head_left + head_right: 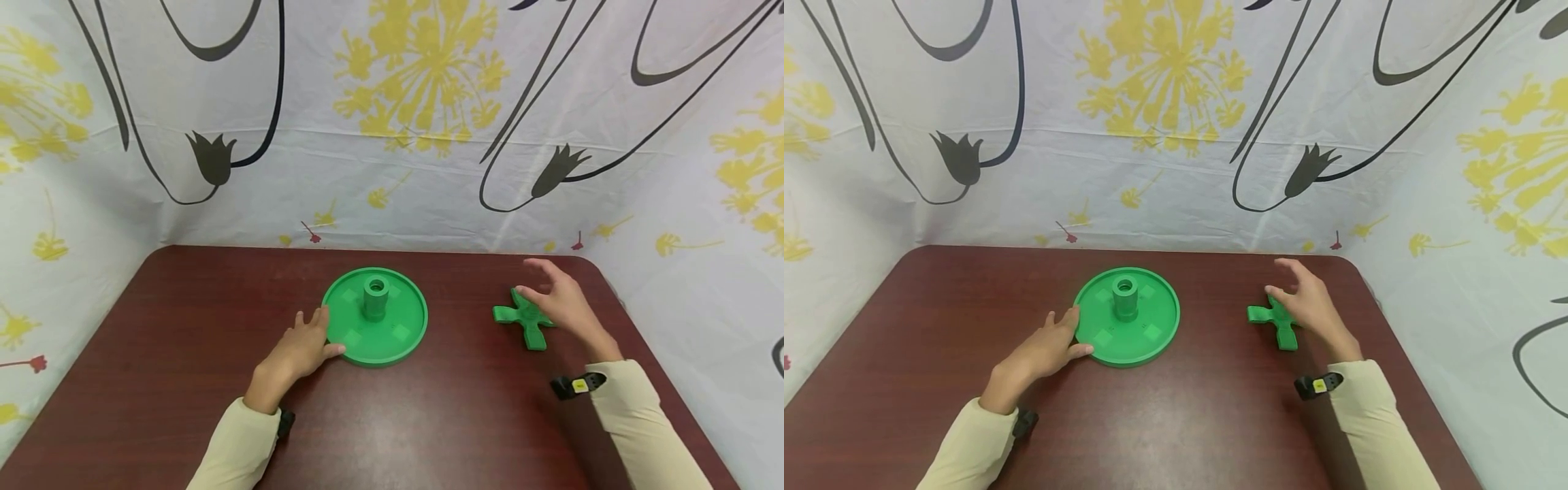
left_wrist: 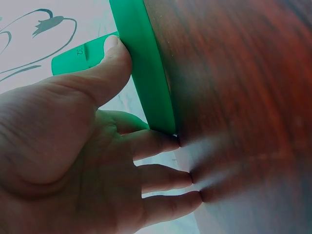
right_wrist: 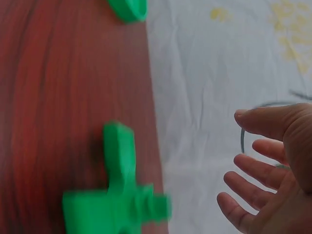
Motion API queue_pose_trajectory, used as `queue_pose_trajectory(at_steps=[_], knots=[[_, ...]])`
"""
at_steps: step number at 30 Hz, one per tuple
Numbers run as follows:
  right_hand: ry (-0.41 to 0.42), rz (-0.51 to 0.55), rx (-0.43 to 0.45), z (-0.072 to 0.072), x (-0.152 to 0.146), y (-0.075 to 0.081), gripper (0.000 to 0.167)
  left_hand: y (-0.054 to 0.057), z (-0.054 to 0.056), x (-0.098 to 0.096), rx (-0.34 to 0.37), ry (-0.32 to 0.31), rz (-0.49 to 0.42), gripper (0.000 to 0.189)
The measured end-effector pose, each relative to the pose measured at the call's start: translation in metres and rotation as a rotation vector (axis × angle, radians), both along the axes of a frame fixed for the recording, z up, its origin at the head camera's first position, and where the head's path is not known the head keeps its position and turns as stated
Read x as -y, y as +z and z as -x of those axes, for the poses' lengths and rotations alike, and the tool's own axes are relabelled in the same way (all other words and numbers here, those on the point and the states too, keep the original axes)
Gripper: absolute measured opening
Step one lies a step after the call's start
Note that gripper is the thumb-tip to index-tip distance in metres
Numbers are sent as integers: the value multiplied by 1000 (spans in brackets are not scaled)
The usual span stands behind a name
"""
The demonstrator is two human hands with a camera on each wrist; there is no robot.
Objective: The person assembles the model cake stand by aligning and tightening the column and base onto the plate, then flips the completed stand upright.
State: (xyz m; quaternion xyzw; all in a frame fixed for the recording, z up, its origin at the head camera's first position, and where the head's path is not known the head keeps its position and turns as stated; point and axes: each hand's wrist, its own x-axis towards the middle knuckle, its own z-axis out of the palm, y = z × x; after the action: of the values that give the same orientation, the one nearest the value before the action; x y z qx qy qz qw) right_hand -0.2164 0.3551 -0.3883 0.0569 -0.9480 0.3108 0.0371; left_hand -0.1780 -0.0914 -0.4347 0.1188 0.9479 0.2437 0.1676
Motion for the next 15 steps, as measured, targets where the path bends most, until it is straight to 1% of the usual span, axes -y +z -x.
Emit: queue_pose_trajectory(at_steps=[4, 8, 11, 15], knots=[[-16, -48, -2, -4, -23, -5, 60, 0, 0, 0, -3, 1, -3, 82], [-1, -113, 19, -8, -45, -12, 62, -1, 0, 0, -4, 1, 0, 82], [31, -152, 64, -10, -58, -20, 65, -1, 0, 0, -3, 2, 3, 83], [75, -162, 136, -11, -71, -32, 70, 0, 0, -1, -3, 5, 4, 83]])
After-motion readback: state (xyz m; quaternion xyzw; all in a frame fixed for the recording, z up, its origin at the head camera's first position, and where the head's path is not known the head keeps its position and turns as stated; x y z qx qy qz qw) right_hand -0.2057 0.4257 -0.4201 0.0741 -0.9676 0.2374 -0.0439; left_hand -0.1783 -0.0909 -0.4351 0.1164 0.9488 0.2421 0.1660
